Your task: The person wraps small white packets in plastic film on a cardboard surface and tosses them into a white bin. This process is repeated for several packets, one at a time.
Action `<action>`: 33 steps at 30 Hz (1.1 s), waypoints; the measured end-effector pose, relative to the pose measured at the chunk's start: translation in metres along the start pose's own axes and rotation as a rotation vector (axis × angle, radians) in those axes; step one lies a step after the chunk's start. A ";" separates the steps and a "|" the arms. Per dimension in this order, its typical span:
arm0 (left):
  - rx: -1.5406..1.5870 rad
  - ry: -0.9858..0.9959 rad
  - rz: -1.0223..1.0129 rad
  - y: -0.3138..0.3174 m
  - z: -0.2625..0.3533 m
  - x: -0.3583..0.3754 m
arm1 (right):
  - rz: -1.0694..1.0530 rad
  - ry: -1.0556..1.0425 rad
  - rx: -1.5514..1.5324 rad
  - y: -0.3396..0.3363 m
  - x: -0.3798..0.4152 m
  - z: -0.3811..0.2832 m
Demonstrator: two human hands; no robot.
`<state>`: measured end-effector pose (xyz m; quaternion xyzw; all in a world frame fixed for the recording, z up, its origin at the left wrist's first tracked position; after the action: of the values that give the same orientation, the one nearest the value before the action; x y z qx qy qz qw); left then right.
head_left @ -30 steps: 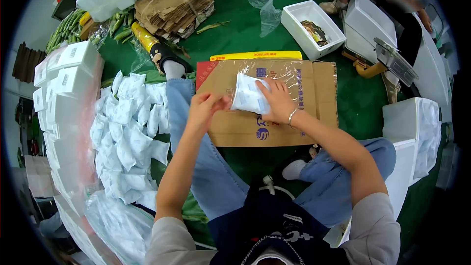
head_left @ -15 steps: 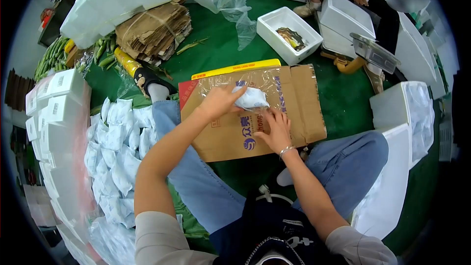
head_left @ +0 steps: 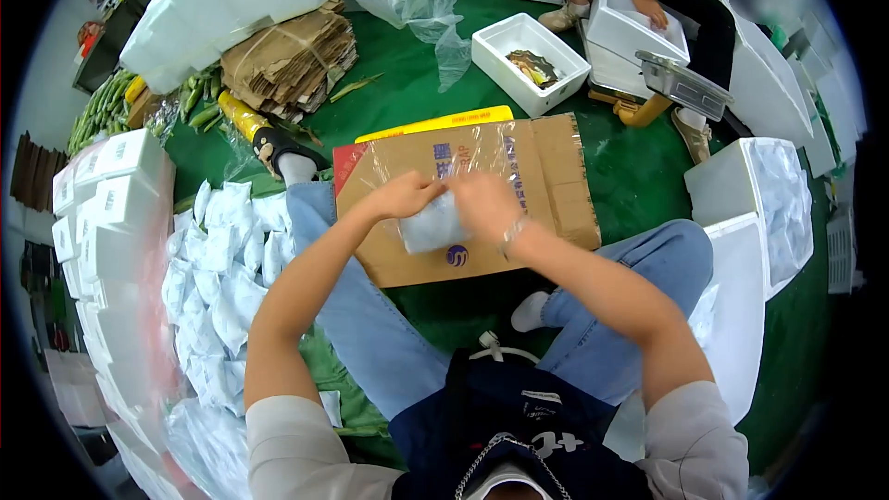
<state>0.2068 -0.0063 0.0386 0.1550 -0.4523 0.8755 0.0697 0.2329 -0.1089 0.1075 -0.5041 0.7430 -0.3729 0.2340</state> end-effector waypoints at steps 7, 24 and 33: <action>0.439 -0.296 -0.547 0.106 -0.041 0.009 | -0.068 -0.377 0.101 0.044 0.081 -0.007; -0.516 -0.041 0.295 -0.007 0.022 0.002 | -0.965 0.456 -1.392 0.138 -0.077 0.087; 1.181 -0.332 -0.058 0.120 0.003 0.019 | -0.699 0.303 -1.207 0.136 -0.057 0.086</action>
<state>0.1578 -0.0790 -0.0451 0.3141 0.1090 0.9401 -0.0756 0.2391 -0.0552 -0.0542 -0.6970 0.6389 -0.0158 -0.3251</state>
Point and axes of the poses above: each hand's wrist, its own x-axis away from the middle knuckle, its own y-axis out of the palm, z = x × y, the point moved 9 cm from there along -x, towards the middle knuckle, and after that the axes turned 15 degrees about -x, right-handed, at the moved point
